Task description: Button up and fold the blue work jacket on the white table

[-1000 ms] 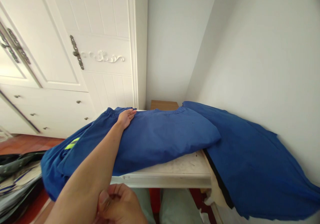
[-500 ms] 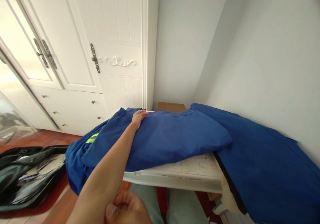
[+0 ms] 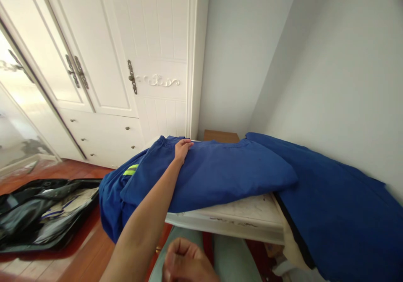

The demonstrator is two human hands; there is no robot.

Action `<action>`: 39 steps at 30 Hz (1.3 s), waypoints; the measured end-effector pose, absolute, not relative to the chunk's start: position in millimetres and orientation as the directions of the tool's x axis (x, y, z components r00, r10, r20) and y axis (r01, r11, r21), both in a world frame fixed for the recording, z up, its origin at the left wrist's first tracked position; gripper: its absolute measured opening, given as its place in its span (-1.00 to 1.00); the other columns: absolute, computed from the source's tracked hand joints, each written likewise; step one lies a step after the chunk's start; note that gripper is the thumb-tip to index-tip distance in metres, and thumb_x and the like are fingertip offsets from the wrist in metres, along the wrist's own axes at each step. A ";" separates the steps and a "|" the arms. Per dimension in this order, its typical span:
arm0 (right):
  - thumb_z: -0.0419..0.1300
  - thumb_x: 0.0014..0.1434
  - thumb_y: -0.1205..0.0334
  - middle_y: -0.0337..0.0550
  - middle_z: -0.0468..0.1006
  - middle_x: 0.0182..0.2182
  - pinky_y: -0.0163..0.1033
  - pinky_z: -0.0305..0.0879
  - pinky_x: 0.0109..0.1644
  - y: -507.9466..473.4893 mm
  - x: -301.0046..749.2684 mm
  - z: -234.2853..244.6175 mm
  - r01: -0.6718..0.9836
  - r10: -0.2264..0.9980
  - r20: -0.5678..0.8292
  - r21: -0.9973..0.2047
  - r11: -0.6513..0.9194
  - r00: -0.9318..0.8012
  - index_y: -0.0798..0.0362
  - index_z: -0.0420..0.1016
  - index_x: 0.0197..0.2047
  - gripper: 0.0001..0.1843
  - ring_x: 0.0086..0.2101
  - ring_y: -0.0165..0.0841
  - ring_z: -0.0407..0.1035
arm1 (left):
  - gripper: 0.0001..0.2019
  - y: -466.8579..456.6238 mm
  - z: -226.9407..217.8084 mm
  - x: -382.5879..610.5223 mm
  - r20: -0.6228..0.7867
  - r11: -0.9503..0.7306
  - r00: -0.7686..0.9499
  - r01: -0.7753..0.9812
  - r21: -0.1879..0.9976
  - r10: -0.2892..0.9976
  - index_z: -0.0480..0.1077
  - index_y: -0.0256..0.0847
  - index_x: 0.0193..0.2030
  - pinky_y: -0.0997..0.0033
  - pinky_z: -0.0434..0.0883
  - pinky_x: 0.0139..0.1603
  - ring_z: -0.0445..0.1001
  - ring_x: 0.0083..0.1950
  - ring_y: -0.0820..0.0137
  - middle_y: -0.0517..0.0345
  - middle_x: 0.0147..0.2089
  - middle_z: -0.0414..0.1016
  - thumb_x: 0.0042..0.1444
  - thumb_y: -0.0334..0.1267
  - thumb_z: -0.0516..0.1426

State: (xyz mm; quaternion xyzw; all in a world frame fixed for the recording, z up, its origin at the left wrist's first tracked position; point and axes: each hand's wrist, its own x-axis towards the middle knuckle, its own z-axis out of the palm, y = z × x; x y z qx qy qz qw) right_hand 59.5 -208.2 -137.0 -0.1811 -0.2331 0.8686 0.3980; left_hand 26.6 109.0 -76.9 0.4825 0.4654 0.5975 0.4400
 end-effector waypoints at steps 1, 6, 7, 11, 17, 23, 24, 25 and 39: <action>0.56 -0.32 -0.10 -0.29 0.33 -0.49 -0.55 0.14 -0.48 -204.8 69.2 -137.3 -0.616 0.786 -0.200 -0.521 -0.591 -0.585 0.21 0.20 -0.22 -0.17 -0.56 -0.62 0.23 | -0.91 103.1 -72.8 28.1 0.184 -0.200 -0.190 -0.065 0.978 0.964 0.47 -0.33 -0.35 0.35 0.45 -0.11 0.55 -0.29 0.38 0.09 -0.40 0.56 -0.02 -0.52 0.18; 0.58 -0.53 0.21 -0.20 0.45 -0.25 -0.51 0.31 -0.43 -185.1 126.9 -141.0 -0.798 0.843 -0.504 -0.423 -0.429 -0.186 0.18 0.22 0.01 0.01 -0.38 -0.51 0.40 | -0.87 26.4 -60.1 26.4 0.260 -0.284 -0.296 -0.039 0.958 0.919 0.47 -0.30 -0.31 0.43 0.40 -0.28 0.54 -0.33 0.38 0.07 -0.33 0.57 0.00 -0.41 0.11; 0.57 -0.51 0.23 -0.13 0.46 -0.18 -0.48 0.37 -0.37 -182.4 138.1 -141.4 -0.824 0.855 -0.502 -0.424 -0.375 -0.131 0.20 0.24 0.01 -0.01 -0.31 -0.45 0.44 | -0.87 1.0 -63.2 23.6 0.276 -0.299 -0.289 -0.036 0.954 0.917 0.48 -0.30 -0.29 0.44 0.40 -0.31 0.54 -0.34 0.38 0.07 -0.31 0.58 0.01 -0.37 0.14; 0.49 -0.34 0.37 0.07 0.42 -0.01 -0.33 0.52 -0.12 -175.6 178.1 -140.9 -0.849 0.880 -0.474 -0.453 -0.274 -0.031 0.26 0.27 -0.08 -0.26 -0.05 -0.22 0.45 | -0.80 -103.5 -99.1 12.2 0.227 -0.310 -0.380 -0.170 0.936 0.896 0.49 -0.27 -0.20 0.48 0.41 -0.35 0.52 -0.36 0.43 0.05 -0.24 0.58 0.03 -0.24 0.23; 0.21 0.07 0.41 -0.02 0.42 -0.05 -0.12 0.46 0.20 -160.3 231.3 -133.4 -0.848 0.845 -0.493 -0.521 -0.097 0.206 0.22 0.31 -0.10 -0.70 0.03 -0.35 0.40 | -0.78 -166.3 -148.9 7.8 -0.256 -0.022 -0.410 -0.563 0.826 0.875 0.43 -0.23 -0.17 0.44 0.53 -0.24 0.61 -0.18 0.34 -0.04 -0.12 0.55 0.04 -0.54 0.19; 0.12 0.29 0.20 -0.09 0.45 -0.14 -0.10 0.42 0.21 -125.7 266.4 -123.5 -0.851 0.805 -0.517 -0.525 -0.032 0.289 0.15 0.33 0.11 -0.64 -0.04 -0.46 0.41 | -0.91 -160.8 -127.6 11.5 -0.385 0.155 -0.204 -0.676 0.720 0.900 0.40 -0.33 -0.23 0.28 0.57 -0.06 0.64 -0.11 0.17 -0.25 -0.14 0.57 0.20 -0.51 0.08; 0.13 0.29 0.23 -0.10 0.46 -0.15 -0.13 0.44 0.19 -118.9 268.1 -123.4 -0.847 0.802 -0.513 -0.531 -0.016 0.306 0.16 0.33 0.13 -0.63 -0.07 -0.47 0.42 | -0.90 -160.0 -122.3 12.7 -0.408 0.175 -0.193 -0.685 0.707 0.892 0.39 -0.33 -0.25 0.30 0.58 -0.07 0.64 -0.12 0.18 -0.25 -0.14 0.57 0.21 -0.51 0.06; 0.14 0.27 0.28 -0.11 0.47 -0.16 -0.17 0.45 0.17 -112.8 268.4 -123.4 -0.845 0.796 -0.514 -0.534 -0.004 0.321 0.17 0.34 0.14 -0.62 -0.10 -0.49 0.43 | -0.89 -159.5 -117.7 14.1 -0.436 0.204 -0.179 -0.688 0.696 0.882 0.38 -0.32 -0.27 0.31 0.58 -0.09 0.65 -0.13 0.20 -0.25 -0.13 0.57 0.22 -0.51 0.05; 0.45 -0.16 0.31 -0.10 0.48 -0.09 -0.30 0.46 0.24 -221.6 236.8 -136.7 -0.722 0.839 -0.282 -0.668 0.177 0.466 0.21 0.44 0.15 -0.25 0.02 -0.38 0.42 | -0.71 -165.3 -106.8 24.4 -0.284 -0.001 -0.306 -0.681 0.732 0.909 0.48 -0.03 0.01 0.46 0.58 -0.21 0.58 -0.03 0.34 0.14 0.12 0.53 0.19 -0.42 0.17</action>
